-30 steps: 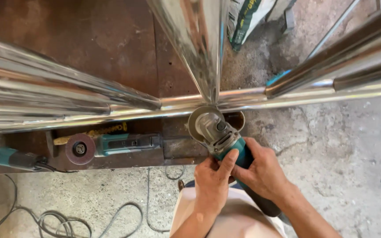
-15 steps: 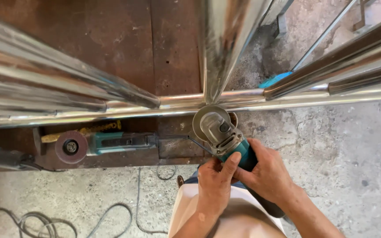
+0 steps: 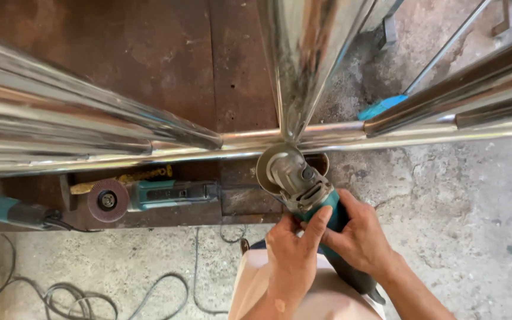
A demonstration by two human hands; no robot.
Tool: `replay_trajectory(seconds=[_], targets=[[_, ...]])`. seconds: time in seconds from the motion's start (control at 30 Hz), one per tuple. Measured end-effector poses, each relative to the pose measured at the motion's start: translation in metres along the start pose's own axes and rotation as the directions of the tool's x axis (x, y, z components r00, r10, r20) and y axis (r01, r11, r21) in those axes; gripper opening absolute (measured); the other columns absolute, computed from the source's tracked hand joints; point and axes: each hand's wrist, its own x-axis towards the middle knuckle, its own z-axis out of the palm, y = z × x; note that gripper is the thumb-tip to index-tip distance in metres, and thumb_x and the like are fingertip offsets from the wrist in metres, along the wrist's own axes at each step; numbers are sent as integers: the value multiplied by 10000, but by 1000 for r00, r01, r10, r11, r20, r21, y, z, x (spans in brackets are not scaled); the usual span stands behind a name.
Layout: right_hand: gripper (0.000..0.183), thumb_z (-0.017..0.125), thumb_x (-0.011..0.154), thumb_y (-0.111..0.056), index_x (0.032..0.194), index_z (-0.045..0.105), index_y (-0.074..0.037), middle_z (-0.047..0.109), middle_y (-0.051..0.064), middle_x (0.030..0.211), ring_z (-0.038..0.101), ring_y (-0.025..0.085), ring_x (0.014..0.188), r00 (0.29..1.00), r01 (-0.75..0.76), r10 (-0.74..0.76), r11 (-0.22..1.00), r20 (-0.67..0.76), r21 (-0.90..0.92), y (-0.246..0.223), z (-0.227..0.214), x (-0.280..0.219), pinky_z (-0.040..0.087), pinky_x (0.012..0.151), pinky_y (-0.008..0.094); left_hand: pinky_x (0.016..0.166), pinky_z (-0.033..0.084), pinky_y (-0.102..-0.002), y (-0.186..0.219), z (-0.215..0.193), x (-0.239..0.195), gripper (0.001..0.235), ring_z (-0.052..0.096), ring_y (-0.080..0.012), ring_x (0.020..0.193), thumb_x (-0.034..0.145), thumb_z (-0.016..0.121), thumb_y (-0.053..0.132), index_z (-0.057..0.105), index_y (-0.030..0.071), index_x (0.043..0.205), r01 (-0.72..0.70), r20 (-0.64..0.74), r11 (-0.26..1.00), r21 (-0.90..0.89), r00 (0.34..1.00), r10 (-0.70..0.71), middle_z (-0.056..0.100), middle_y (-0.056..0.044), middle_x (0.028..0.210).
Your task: Grinding joints on a metal railing using an angle grinder.
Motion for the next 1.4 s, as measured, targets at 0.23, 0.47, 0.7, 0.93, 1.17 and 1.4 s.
replay_trajectory(seconds=[0.23, 0.47, 0.7, 0.93, 1.17, 1.4], targets=[[346, 839, 720, -144, 1012, 690, -33, 800, 42, 799, 675, 129, 643, 1000, -22, 23, 987, -4, 162, 3, 3, 4, 590, 584, 286, 508, 561, -291, 3, -2, 0, 537, 670, -162, 517, 801, 728, 571, 758, 34, 804, -50, -7, 992, 114, 999, 51, 745, -43, 633], [348, 857, 727, -220, 996, 696, -68, 757, 31, 805, 660, 132, 663, 997, -83, 83, 994, -1, 64, 1, -1, 0, 577, 597, 298, 541, 566, -262, 0, -2, 0, 524, 674, -134, 565, 802, 732, 545, 763, 23, 827, -49, 34, 999, 15, 998, 48, 761, -45, 679], [337, 816, 743, -195, 1020, 680, -58, 772, 37, 769, 657, 131, 607, 997, -78, 78, 995, 10, 56, -3, 0, -2, 564, 543, 292, 591, 574, -269, -4, -6, 4, 559, 688, -152, 608, 802, 711, 563, 759, 6, 826, 2, 78, 1000, 12, 997, -3, 776, -67, 716], [491, 840, 679, -240, 1095, 647, -65, 776, 104, 717, 686, 231, 514, 997, -60, 45, 956, -60, -287, -24, -13, -2, 535, 489, 368, 654, 662, -295, -25, 0, 15, 459, 697, -180, 680, 846, 754, 333, 725, -115, 938, 233, 291, 864, -447, 951, -107, 738, -153, 805], [632, 871, 665, -321, 1189, 621, -74, 786, 125, 809, 744, 304, 592, 995, -101, 93, 829, -43, -551, -48, -23, -5, 562, 528, 421, 735, 647, -318, -41, 5, 20, 450, 676, -202, 782, 938, 690, 299, 675, -135, 1054, 339, 501, 698, -631, 865, 34, 700, -178, 916], [666, 877, 638, -277, 1225, 619, -98, 774, 110, 859, 722, 304, 620, 992, -127, 93, 783, -87, -609, -59, -29, -12, 549, 564, 416, 753, 635, -313, -39, 11, 19, 482, 674, -197, 821, 940, 686, 306, 653, -113, 1177, 397, 574, 610, -686, 810, 119, 692, -181, 977]])
